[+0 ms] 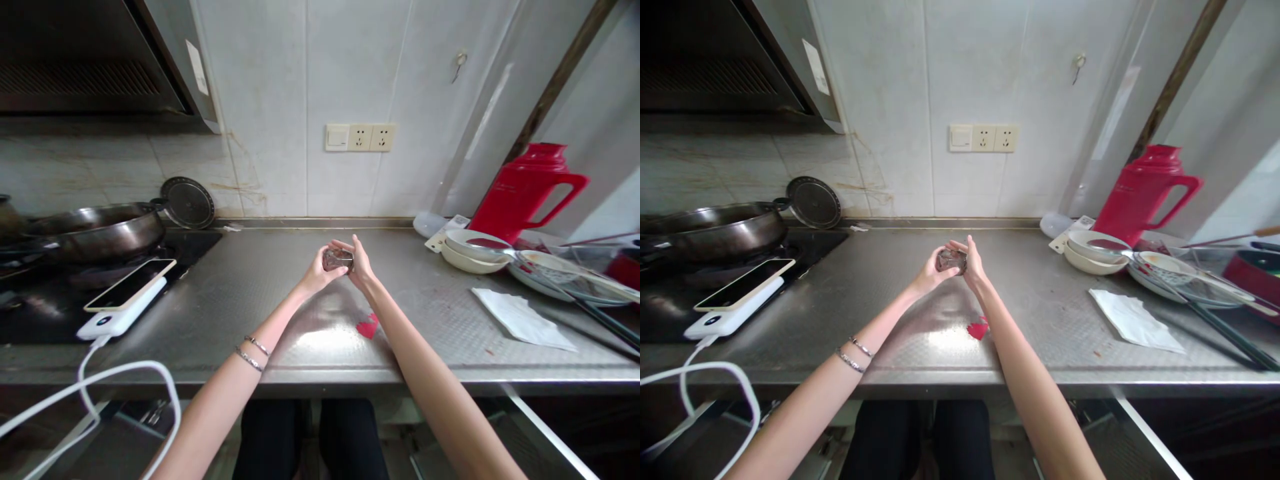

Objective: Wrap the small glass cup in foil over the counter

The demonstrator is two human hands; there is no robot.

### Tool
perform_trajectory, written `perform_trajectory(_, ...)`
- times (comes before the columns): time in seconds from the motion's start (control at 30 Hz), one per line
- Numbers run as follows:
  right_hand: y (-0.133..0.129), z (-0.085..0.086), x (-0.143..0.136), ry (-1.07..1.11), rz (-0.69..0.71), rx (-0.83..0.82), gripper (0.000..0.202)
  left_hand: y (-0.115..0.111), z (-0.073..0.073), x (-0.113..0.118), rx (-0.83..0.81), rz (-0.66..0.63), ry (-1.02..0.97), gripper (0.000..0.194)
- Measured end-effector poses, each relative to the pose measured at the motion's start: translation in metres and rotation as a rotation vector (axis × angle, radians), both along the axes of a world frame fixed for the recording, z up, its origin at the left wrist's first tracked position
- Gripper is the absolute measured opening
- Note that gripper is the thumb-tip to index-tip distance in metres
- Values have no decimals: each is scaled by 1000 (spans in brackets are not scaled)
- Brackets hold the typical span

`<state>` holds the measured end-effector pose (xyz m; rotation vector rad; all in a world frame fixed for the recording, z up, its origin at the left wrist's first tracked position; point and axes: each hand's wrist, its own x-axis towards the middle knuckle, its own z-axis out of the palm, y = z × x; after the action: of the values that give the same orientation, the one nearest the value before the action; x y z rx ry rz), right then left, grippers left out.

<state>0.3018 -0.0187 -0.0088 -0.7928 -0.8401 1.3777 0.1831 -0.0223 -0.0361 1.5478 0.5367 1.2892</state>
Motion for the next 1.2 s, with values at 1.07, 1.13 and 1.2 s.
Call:
perform_trajectory(1.07, 13, -17, -10, -131, -239, 11, 58, 4, 2, -3, -119, 268, 38, 72)
perform_trajectory(1.13, 10, -14, -13, -123, -212, 28, 57, 3, 4, -2, -148, 258, 43, 72)
perform_trajectory(1.2, 7, -12, -14, -116, -189, 41, 56, -1, 8, -3, -178, 237, 58, 70)
